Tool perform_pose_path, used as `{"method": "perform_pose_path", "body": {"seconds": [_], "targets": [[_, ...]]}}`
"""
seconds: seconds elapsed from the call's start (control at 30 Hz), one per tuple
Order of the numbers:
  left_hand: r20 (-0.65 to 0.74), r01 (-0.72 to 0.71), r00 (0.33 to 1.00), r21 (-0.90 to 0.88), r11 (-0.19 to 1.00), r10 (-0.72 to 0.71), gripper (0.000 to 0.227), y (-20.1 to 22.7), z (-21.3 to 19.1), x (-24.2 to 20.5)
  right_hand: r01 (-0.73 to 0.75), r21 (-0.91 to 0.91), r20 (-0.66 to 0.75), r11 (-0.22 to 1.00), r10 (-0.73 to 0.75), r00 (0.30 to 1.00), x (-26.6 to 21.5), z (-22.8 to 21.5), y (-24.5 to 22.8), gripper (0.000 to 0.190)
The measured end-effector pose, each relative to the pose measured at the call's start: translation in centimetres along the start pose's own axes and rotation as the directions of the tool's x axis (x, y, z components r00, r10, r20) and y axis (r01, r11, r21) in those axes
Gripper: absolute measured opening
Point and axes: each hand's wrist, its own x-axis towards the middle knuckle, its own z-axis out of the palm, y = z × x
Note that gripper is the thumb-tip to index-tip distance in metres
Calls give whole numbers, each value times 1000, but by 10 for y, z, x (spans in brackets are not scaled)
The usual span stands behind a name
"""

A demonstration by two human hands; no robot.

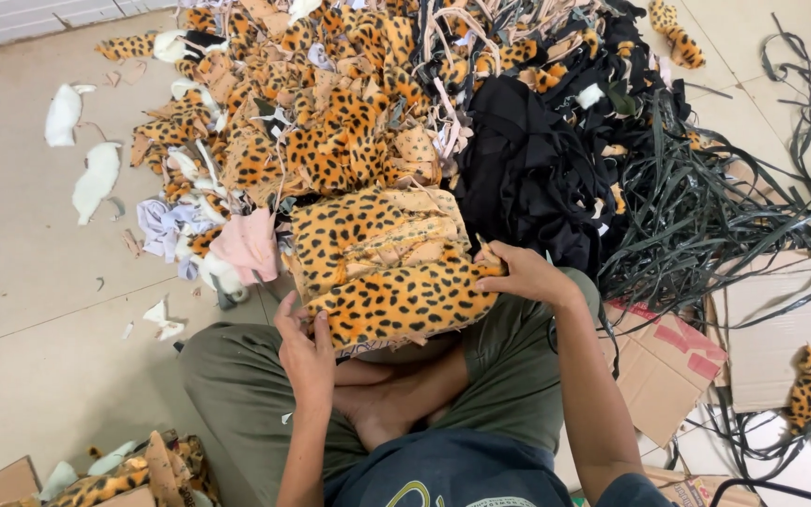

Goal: The person assembles textile products by layering leopard-print fabric pieces over a cardboard template, cutting black elastic strips with shears, and attaching the strips to the fabric pieces.

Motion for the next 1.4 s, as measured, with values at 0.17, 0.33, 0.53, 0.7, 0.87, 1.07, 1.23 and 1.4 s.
{"method": "perform_pose_path", "body": {"seconds": [0.17,0.33,0.53,0.7,0.87,1.07,1.23,1.4], "targets": [[-69,-41,997,49,998,45,48,-7,7,-3,147,228,-91,963,-129,987,7,2,20,39],[-99,-93,990,88,992,102,47,-18,14,-3,328,781,-249,532,-217,944,30,45,60,28],[-112,-124,984,149,981,141,45,-26,17,-3,146,673,-345,725,133,929,38,45,56,50],[-72,-120,988,224,967,139,47,-19,14,-1,-40,25,-613,999,47,788,19,43,46,65],[-68,-132,986,236,963,151,46,-15,13,-1,-83,-147,-560,986,-14,828,7,43,42,54],[-65,-143,984,251,957,164,45,-12,14,1,85,-332,-450,940,-237,861,10,47,2,33],[-83,-183,974,263,947,211,44,-19,14,0,130,-294,-420,947,-250,872,26,55,5,23],[-164,-222,947,290,931,277,43,-22,19,1,176,-88,-523,980,-196,829,19,50,-4,10]]}}
